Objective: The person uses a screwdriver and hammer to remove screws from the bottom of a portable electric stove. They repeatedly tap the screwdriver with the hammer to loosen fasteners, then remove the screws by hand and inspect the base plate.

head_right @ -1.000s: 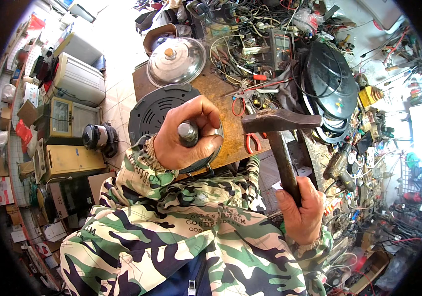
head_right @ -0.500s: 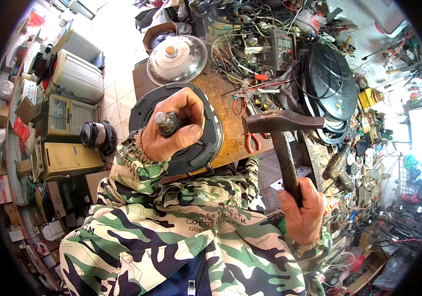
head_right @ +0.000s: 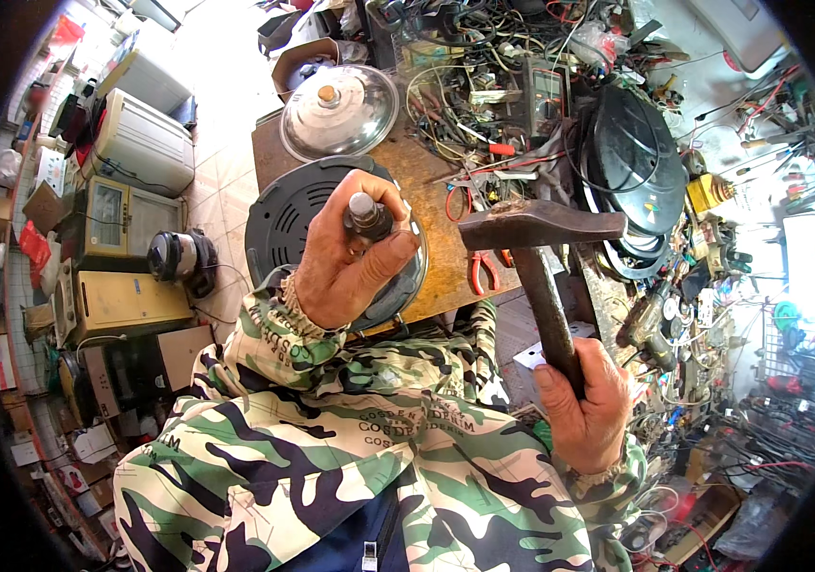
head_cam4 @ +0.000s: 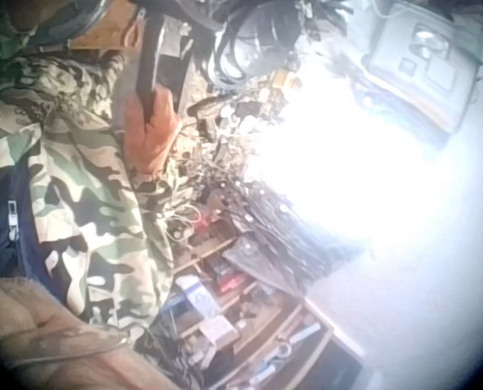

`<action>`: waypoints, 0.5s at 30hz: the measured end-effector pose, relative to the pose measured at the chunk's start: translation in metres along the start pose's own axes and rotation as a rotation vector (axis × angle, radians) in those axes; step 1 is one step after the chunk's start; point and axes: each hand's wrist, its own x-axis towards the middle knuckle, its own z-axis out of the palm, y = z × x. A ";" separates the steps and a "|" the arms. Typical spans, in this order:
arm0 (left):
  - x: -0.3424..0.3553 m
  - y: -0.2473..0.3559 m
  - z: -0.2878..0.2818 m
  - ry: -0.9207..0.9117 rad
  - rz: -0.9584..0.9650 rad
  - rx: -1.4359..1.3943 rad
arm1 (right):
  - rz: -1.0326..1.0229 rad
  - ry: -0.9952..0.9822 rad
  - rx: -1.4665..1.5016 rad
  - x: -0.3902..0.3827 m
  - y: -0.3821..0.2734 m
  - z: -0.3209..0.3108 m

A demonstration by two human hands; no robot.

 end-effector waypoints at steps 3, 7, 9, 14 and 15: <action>0.002 -0.002 -0.012 -0.067 0.132 0.125 | -0.012 -0.001 -0.021 0.000 -0.003 -0.001; 0.001 -0.012 -0.016 -0.072 0.213 0.123 | -0.162 -0.009 -0.038 0.005 0.001 -0.003; -0.001 -0.012 -0.014 -0.078 0.145 0.089 | -0.095 0.002 -0.047 0.004 -0.013 -0.009; -0.001 -0.003 0.006 -0.070 0.102 -0.045 | -0.246 -0.027 -0.242 0.010 -0.061 -0.029; -0.001 0.001 0.006 -0.096 0.117 0.068 | -0.314 -0.055 -0.293 0.013 -0.072 -0.032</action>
